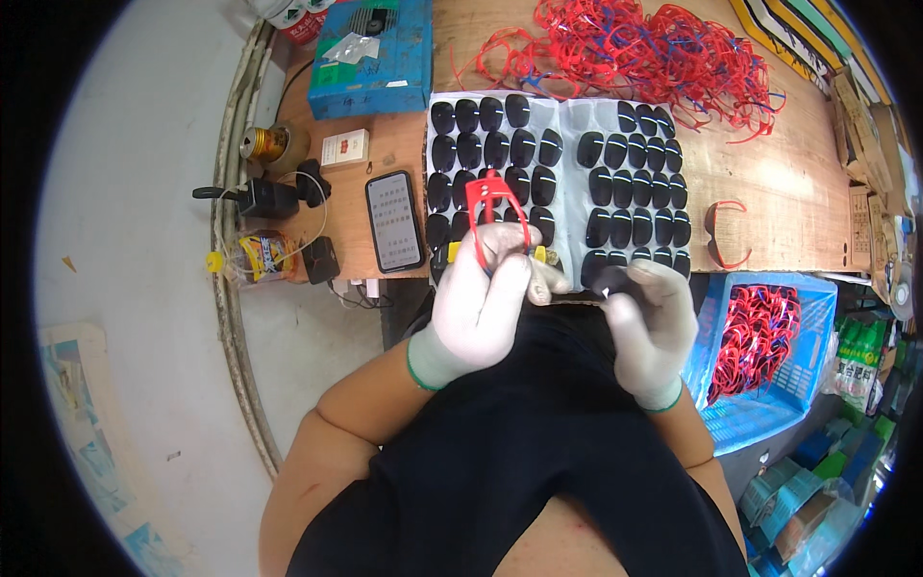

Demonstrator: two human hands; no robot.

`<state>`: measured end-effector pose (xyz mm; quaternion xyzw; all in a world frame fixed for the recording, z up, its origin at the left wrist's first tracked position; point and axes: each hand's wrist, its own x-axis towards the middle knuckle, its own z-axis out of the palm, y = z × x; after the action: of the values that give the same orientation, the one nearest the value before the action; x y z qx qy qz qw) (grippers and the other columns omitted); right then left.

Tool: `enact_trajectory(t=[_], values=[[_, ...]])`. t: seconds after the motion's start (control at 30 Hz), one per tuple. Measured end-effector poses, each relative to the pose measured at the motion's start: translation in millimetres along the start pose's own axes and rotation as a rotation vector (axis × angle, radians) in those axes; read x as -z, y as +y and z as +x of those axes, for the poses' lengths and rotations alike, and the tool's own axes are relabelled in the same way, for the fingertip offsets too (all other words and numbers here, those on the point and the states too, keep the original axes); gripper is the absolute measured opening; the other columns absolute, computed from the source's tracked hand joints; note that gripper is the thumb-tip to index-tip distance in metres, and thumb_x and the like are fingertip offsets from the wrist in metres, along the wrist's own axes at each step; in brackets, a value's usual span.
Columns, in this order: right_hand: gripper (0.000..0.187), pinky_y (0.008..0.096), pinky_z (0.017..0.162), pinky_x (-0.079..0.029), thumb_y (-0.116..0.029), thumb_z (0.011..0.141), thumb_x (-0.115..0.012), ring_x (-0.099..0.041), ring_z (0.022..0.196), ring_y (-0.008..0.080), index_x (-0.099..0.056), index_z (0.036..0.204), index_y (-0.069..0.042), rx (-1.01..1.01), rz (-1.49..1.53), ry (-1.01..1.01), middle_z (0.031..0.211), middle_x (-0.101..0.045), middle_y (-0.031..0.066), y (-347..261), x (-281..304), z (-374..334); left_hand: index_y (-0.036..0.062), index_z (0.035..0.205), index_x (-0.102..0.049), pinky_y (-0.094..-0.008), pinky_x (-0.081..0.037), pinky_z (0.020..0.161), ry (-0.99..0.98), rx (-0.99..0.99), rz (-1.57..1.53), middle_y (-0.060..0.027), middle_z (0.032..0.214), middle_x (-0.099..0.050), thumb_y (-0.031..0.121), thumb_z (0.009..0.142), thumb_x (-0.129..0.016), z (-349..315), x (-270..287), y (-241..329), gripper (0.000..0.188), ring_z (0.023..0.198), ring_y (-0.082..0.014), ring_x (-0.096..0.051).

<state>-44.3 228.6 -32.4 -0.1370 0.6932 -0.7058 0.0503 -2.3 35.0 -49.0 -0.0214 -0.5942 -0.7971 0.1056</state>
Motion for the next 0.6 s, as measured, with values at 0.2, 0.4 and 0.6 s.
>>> enact_trajectory(t=[0.2, 0.4, 0.6], values=[[0.027, 0.0270, 0.083, -0.054, 0.002, 0.086, -0.074, -0.068, 0.089, 0.0156, -0.061, 0.109, 0.002, 0.070, -0.104, -0.204, 0.104, -0.067, 0.0126, -10, 4, 11, -0.0032, 0.130, -0.040, -0.0333, -0.055, 0.078, -0.295, -0.069, 0.609, -0.0137, 0.086, -0.067, -0.003, 0.089, -0.058, 2, 5, 23, 0.045, 0.078, -0.0203, -0.070], [0.030, 0.0303, 0.071, -0.056, 0.001, 0.082, -0.077, -0.072, 0.078, 0.0235, -0.068, 0.110, -0.003, 0.201, -0.387, -0.438, 0.092, -0.072, 0.0115, -19, 7, 30, -0.0047, 0.126, -0.044, -0.0447, -0.057, 0.068, -0.231, -0.039, 0.690, -0.0243, 0.096, -0.069, 0.012, 0.094, -0.062, -2, 4, 16, 0.040, 0.078, -0.0408, -0.071], [0.039, 0.0271, 0.068, -0.055, 0.001, 0.083, -0.077, -0.070, 0.080, 0.0149, -0.063, 0.119, 0.000, -0.022, -0.127, -0.320, 0.096, -0.071, 0.0109, -10, 4, 20, -0.0006, 0.120, -0.049, -0.0477, -0.053, 0.062, -0.468, 0.077, 0.749, -0.0209, 0.081, -0.066, 0.017, 0.098, -0.058, -3, 5, 18, 0.030, 0.070, -0.0410, -0.067]])
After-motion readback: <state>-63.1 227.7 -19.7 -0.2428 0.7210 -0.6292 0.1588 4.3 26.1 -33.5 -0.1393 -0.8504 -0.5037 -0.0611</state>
